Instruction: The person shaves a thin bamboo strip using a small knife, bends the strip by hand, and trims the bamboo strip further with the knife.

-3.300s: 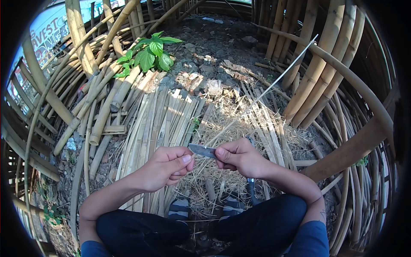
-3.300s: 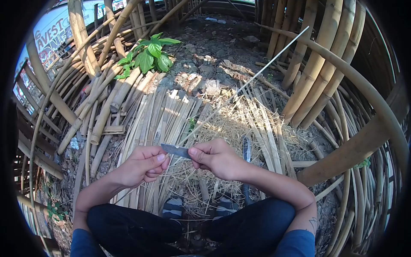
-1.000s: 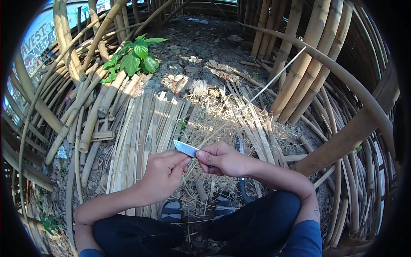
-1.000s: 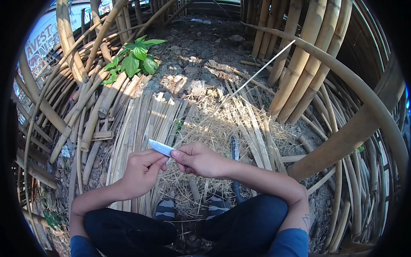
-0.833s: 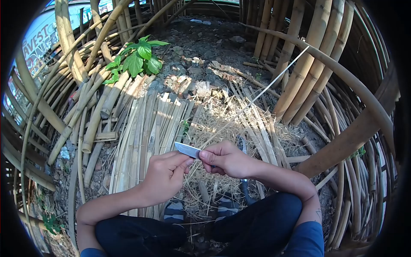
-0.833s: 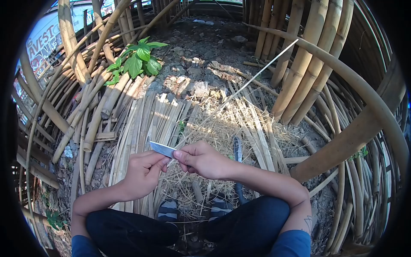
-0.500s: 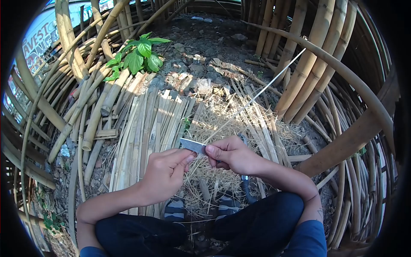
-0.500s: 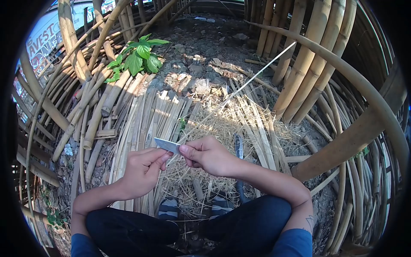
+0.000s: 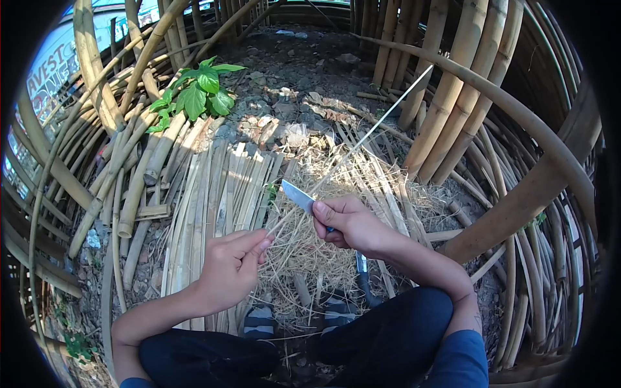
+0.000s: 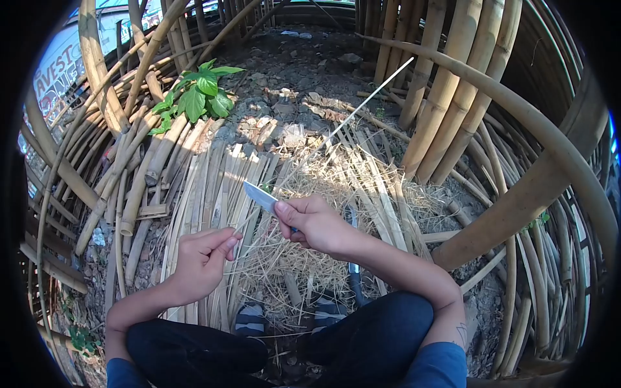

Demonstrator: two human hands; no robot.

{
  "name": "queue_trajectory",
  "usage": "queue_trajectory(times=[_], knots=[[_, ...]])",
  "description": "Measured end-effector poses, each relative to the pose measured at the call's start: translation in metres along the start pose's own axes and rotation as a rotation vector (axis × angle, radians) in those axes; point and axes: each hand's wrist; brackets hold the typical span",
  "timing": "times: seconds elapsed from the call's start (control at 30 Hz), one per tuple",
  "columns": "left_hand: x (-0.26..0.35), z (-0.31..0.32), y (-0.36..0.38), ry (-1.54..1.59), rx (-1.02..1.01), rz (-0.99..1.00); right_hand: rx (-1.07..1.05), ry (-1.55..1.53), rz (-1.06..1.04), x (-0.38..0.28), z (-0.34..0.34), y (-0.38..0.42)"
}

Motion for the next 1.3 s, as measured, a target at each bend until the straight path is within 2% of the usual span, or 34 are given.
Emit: queue_trajectory(times=[0.17, 0.3, 0.6, 0.67, 0.73, 0.83, 1.3], knots=[[-0.003, -0.010, 0.005, -0.063, 0.005, 0.095, 0.137, -0.138, -0.045, -0.011, -0.037, 0.013], [-0.006, -0.006, 0.009, -0.066, -0.019, 0.056, 0.154, -0.126, 0.001, -0.008, -0.034, 0.017], [-0.007, -0.025, 0.014, -0.115, -0.047, 0.089, 0.208, -0.093, -0.060, -0.011, -0.061, 0.031], [-0.012, -0.034, 0.021, -0.142, -0.070, 0.095, 0.325, -0.187, -0.051, -0.009, -0.074, 0.032], [-0.018, -0.041, 0.026, -0.157, -0.054, 0.039, 0.323, -0.233, -0.053, -0.007, -0.088, 0.039], [-0.024, -0.050, 0.031, -0.200, -0.039, 0.064, 0.359, -0.154, -0.025, -0.004, -0.086, 0.046], [-0.026, -0.071, 0.040, -0.275, -0.023, 0.055, 0.496, -0.212, -0.034, 0.003, -0.114, 0.067]])
Point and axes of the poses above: each hand's wrist, its own y-axis away from the middle knuckle, its own z-axis out of the palm, x = y × z, and after that the axes turned 1 degree about y, right-handed
